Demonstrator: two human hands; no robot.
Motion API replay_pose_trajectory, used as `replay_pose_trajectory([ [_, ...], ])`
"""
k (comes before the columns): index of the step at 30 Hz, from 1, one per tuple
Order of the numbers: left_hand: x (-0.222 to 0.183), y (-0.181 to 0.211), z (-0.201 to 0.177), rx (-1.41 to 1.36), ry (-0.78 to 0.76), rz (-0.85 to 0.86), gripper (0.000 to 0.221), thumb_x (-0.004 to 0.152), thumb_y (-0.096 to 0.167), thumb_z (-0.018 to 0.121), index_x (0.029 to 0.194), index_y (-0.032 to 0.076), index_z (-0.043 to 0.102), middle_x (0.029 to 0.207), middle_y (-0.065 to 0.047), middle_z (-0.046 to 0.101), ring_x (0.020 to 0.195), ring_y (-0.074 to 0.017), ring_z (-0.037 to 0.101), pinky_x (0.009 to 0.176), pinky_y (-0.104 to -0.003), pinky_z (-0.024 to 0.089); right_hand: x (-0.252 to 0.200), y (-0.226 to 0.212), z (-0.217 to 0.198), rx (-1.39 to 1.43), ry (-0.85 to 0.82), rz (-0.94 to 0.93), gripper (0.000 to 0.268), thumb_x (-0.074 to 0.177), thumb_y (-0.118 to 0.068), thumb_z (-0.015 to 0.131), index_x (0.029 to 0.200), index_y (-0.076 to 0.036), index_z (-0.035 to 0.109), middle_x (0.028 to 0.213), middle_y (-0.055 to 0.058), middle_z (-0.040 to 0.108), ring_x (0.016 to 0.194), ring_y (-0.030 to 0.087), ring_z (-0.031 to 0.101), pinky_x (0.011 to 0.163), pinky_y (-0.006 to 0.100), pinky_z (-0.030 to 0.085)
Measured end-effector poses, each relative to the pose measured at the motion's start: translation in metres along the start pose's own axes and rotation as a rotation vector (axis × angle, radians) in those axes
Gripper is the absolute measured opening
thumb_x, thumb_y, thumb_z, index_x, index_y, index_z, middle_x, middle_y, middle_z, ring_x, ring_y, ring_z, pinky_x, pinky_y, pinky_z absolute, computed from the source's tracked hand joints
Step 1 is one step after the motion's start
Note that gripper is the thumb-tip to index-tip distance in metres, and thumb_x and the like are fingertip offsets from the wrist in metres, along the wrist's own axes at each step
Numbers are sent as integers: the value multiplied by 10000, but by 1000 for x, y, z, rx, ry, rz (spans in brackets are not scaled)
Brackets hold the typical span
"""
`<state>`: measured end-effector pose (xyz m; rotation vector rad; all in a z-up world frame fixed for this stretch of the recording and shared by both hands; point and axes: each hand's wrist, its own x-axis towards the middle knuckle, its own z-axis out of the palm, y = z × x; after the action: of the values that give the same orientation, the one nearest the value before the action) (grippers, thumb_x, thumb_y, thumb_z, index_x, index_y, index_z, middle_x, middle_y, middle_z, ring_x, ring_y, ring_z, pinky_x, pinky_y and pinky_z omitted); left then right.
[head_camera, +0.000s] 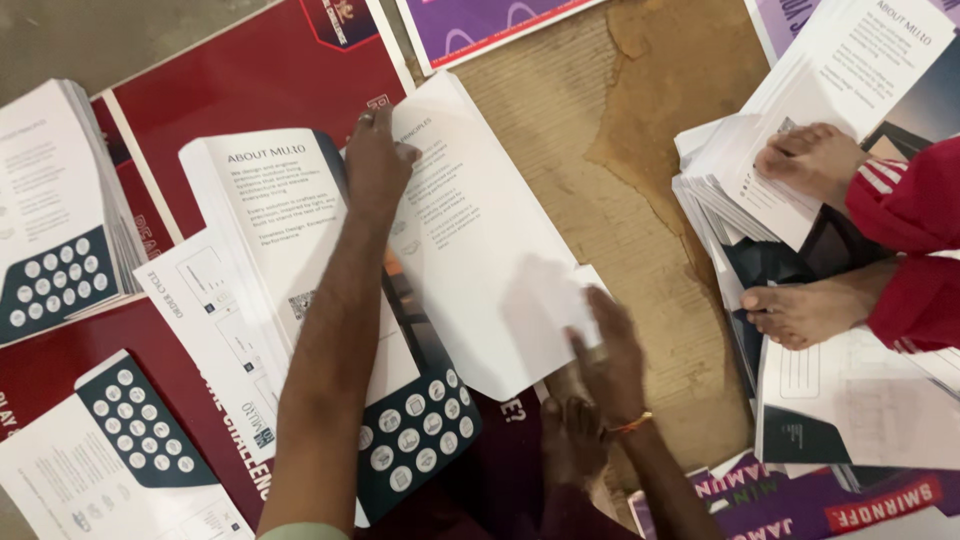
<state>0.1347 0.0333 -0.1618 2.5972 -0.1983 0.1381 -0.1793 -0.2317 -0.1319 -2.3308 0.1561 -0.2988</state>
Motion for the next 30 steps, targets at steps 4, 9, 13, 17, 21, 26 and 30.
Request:
replay_pose_trajectory([
  [4,-1,-4,-2,-102,153,99,528,766,-19,704,1287,-22,615,1302,-243,647,1191,-388,643,1005,-424,536,7,29,-21,51,98,205,468,922,-167,738,1337,12,620,1338,193,636,1077,313,694,902,394,576],
  [9,2,-5,-11,-179,198,-39,255,783,-18,653,1036,5,646,1020,-195,722,954,-371,718,834,-439,564,3,47,-28,-72,74,142,453,883,-168,767,1270,36,652,1235,195,660,1006,318,684,864,393,561],
  [13,3,1,-23,-292,285,-50,195,787,-9,669,978,29,653,953,-150,738,884,-327,745,812,-411,580,2,45,-20,-107,45,-20,339,862,-155,764,1177,-34,731,1111,133,684,1018,326,667,868,406,545],
  [17,-5,19,-26,-234,285,-102,282,820,-5,658,1099,29,636,1132,-185,684,1025,-329,693,886,-399,545,2,42,-12,-11,-2,210,266,869,-123,749,1128,-64,755,1017,92,698,921,271,689,783,381,557],
  [21,-38,36,23,-18,16,470,586,818,-43,611,1395,-7,516,1476,-235,537,1400,-397,452,1221,-563,295,2,41,-6,-75,-3,135,293,857,-63,747,1150,-44,751,983,119,670,911,305,656,778,401,538],
  [26,-134,111,98,99,-231,937,613,795,-23,474,1398,44,566,1461,-151,527,1403,-325,450,1208,-589,230,0,39,-1,-192,121,54,222,834,-38,760,1055,-47,746,957,110,656,914,315,633,795,417,531],
  [30,-170,133,74,60,-377,1092,375,959,146,546,1281,-14,653,1374,-140,591,1371,-309,494,1223,-535,314,-7,40,9,-286,158,3,192,856,-30,750,1046,-54,748,935,96,644,893,311,609,795,429,511],
])
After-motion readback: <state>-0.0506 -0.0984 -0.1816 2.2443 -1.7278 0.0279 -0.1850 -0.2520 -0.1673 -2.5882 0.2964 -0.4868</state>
